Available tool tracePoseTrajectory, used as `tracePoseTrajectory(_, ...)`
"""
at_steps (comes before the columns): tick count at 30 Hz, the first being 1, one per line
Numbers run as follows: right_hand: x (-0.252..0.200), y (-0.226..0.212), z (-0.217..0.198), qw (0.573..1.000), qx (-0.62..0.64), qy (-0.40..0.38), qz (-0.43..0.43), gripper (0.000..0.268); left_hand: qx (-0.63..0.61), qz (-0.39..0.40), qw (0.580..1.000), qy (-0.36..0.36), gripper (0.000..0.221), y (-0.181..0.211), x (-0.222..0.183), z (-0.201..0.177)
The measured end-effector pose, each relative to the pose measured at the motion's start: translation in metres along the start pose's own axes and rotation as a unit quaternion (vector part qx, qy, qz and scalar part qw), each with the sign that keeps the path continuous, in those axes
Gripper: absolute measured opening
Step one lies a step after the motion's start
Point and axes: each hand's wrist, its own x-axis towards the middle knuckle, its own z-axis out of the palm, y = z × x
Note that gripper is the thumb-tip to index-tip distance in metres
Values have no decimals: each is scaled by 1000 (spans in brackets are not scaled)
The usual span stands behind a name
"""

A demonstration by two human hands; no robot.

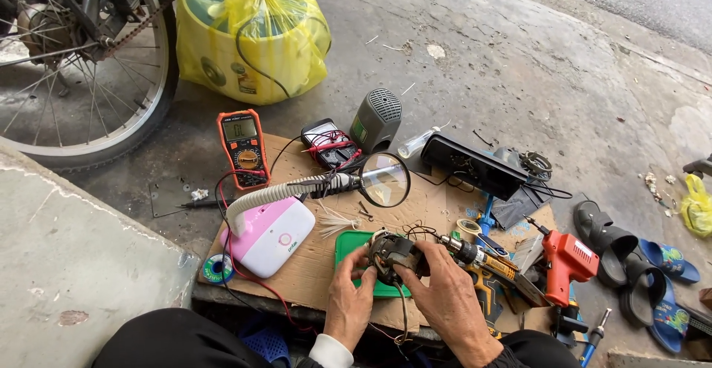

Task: Assembling the internal components of an electric motor, including the stator and rotor.

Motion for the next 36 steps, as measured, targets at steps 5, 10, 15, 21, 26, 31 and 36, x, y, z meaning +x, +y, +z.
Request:
tracePoseTrajectory(5, 2, 3, 5, 1000, -15, -9, -26, 58, 15, -6, 999, -51, 55, -1, 18, -5)
tracePoseTrajectory(10, 5, -5, -2, 999, 0, -37, 13, 62, 7, -60, 996, -58, 49, 25, 18, -15)
tracePoseTrajectory(15, 9, -12, 0, 999, -29, -3, 20, 49, -22, -34, 995, -91, 56, 24, 27, -16)
tracePoseTrajectory(21, 8, 0, 13, 996, -59, 16, -65, 59, 44, 15, 994, -96, 50, 0, 41, -11)
tracePoseTrajectory(26, 5, -6, 9, 999, -27, 9, -27, 52, 53, -12, 991, -119, 58, 13, 43, -13)
tracePoseTrajectory(31, 7, -2, 9, 999, 17, 24, 14, 54, 47, 24, 993, -104, 47, -6, 50, -6)
tracePoseTrajectory(36, 10, 0, 14, 997, -73, 4, -22, 52, 67, 58, 991, -101, 46, -22, 58, -3)
